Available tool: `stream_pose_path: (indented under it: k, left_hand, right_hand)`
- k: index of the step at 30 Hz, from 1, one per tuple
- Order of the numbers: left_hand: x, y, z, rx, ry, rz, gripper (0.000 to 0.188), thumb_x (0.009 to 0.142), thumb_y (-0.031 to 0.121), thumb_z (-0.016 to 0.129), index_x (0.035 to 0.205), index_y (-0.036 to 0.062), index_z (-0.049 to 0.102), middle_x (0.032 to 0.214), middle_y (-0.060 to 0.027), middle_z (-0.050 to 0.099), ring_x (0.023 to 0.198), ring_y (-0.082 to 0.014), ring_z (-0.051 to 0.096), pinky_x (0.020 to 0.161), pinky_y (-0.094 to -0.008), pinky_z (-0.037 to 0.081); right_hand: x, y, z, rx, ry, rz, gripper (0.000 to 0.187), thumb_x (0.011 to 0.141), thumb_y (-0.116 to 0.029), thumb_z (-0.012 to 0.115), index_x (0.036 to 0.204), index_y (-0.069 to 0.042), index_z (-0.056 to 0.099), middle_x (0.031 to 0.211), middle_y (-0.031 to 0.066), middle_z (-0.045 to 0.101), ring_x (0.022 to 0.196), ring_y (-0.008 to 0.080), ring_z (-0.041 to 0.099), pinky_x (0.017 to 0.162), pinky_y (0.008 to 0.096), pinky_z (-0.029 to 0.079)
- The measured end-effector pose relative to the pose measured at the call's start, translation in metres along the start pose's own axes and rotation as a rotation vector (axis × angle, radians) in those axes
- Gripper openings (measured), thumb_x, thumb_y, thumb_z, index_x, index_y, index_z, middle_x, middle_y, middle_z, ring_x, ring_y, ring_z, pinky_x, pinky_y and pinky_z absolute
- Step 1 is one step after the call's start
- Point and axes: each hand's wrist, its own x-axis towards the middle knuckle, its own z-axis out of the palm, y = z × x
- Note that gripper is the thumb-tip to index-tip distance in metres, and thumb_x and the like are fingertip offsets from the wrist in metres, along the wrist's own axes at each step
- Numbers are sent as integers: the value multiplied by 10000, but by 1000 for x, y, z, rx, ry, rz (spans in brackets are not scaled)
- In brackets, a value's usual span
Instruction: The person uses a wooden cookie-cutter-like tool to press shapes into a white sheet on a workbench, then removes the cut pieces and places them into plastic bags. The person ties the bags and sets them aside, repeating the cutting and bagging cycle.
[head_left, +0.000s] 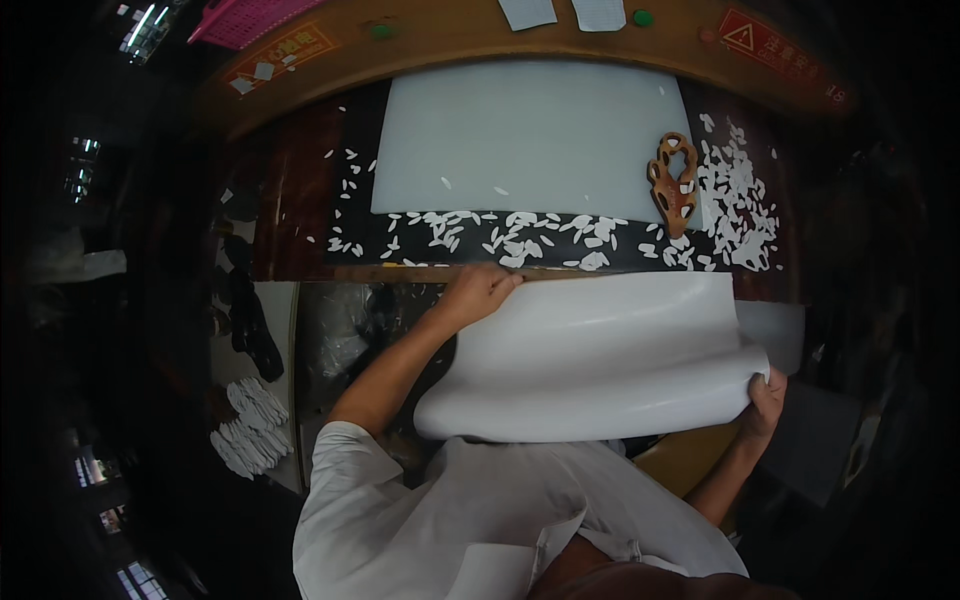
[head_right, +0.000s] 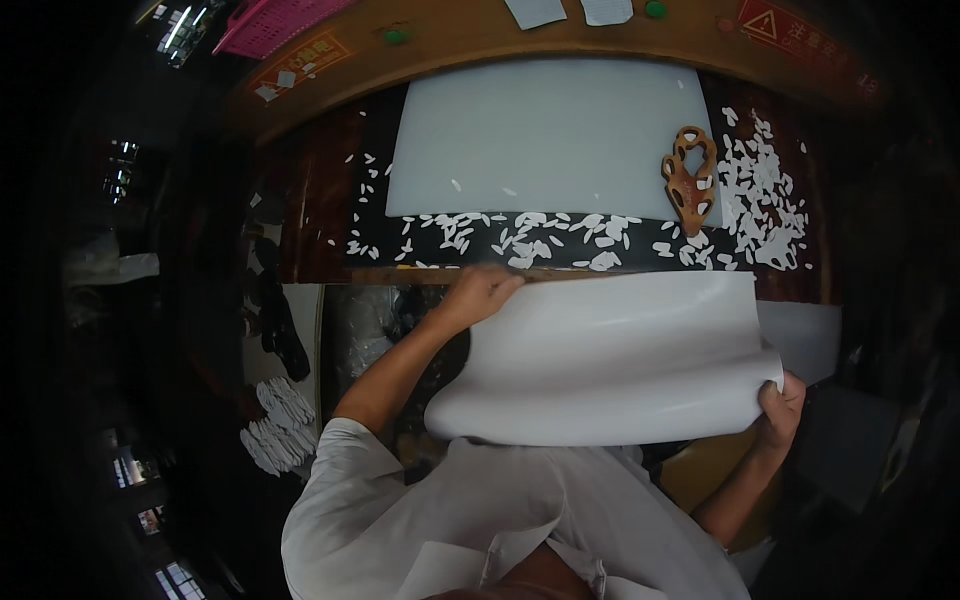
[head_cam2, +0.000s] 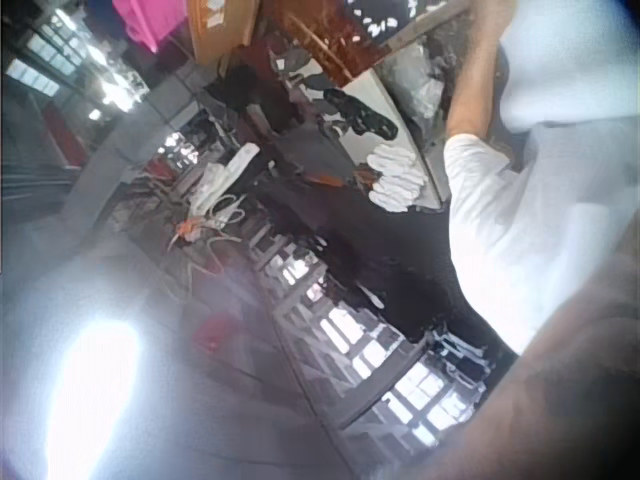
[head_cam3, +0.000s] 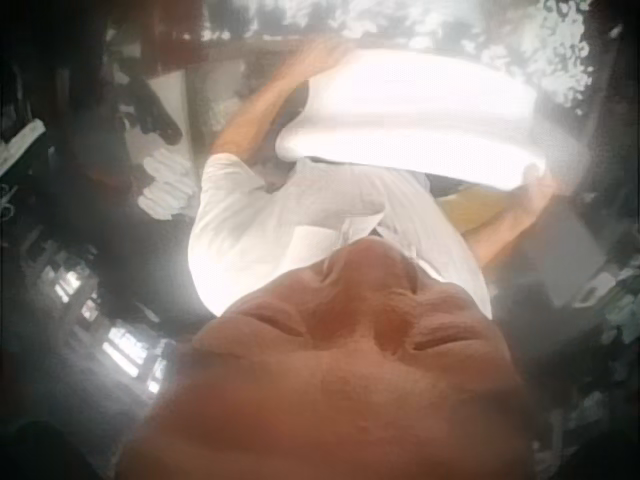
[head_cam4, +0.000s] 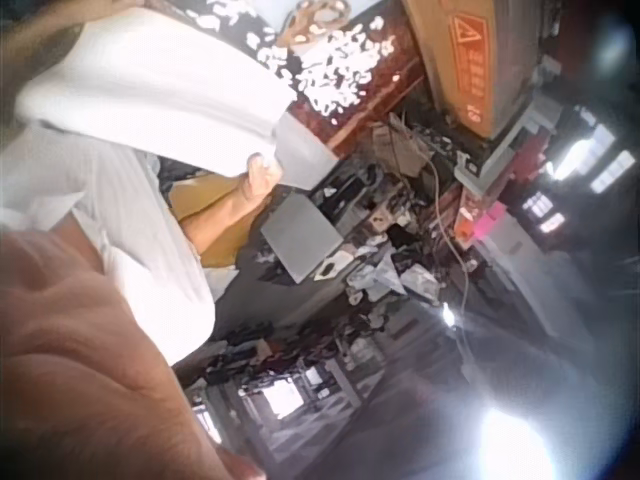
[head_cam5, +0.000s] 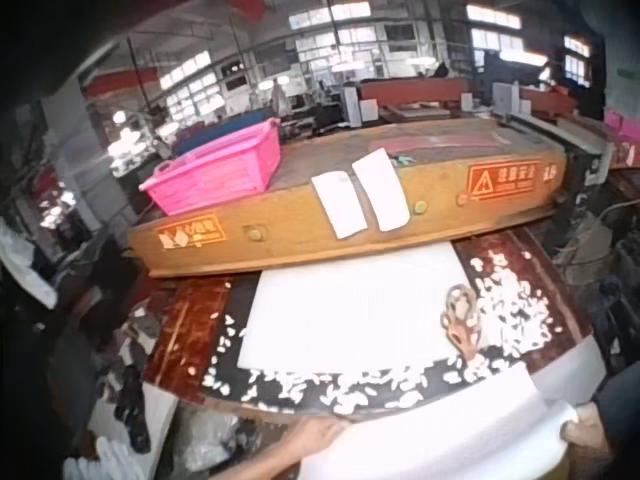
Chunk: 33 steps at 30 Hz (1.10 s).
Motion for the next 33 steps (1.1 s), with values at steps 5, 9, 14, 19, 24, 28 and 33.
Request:
stream_pose_path:
  k: [5, 9, 14, 19, 24, 28, 33]
  left_hand:
    - [122, 22, 20, 130, 431, 369, 397, 953, 239, 653, 1280, 16, 632, 1356, -212, 599, 1311, -391, 527, 1101, -493, 415]
    - [196, 64, 81, 259, 156, 409, 739, 944, 548, 598, 1482, 55, 486, 1602, -167, 369, 1526, -376, 237, 1230, -598, 152]
    - [166, -33, 49, 277, 295, -126, 807, 953, 546, 570, 1552, 46, 365, 1633, -166, 314, 1536, -389, 200, 1230, -612, 78]
    - [55, -153, -44, 495, 507, -490, 804, 945, 474, 597, 1521, -33, 357, 1620, -259, 278, 1530, -442, 176, 1205, -642, 109]
    - [-12, -129, -37, 60, 868, -255, 448, 958, 211, 611, 1312, -56, 546, 1281, -285, 599, 1233, -479, 542, 1051, -502, 434]
    - [-58, -91, 7, -269, 582, -112, 295, 944, 169, 641, 1157, -34, 668, 1156, -215, 690, 1093, -414, 644, 961, -460, 507]
    - [-102, -83, 15, -439, 619, -180, 537, 956, 288, 654, 1343, -67, 544, 1389, -283, 549, 1273, -457, 525, 1105, -492, 398]
  right_hand:
    - [36, 2, 13, 15, 24, 64, 473, 953, -360, 683, 1076, 97, 692, 987, 89, 721, 871, 144, 641, 811, 285, 473]
    - [53, -6, 34, -44, 92, 62, 479, 951, -356, 695, 1098, 100, 687, 1018, 106, 722, 887, 157, 651, 828, 293, 484]
    - [52, -23, 45, -45, 97, 92, 495, 957, -355, 714, 1175, 86, 661, 1090, 120, 708, 972, 181, 655, 892, 308, 487]
    - [52, -27, 68, -141, 177, 117, 426, 977, -329, 693, 1123, 71, 679, 1023, 79, 693, 898, 133, 614, 829, 284, 475]
    - [48, -46, 126, -336, 152, 64, 368, 990, -290, 670, 1098, 62, 679, 986, 61, 675, 859, 116, 588, 780, 281, 457]
    - [22, -130, 160, -696, 31, -221, 398, 967, -315, 712, 1114, 52, 674, 1004, 23, 661, 913, 115, 565, 838, 289, 449]
    - [-15, -241, 219, -825, 341, -579, 357, 969, -311, 687, 1014, 42, 655, 885, -8, 585, 827, 85, 498, 722, 275, 374]
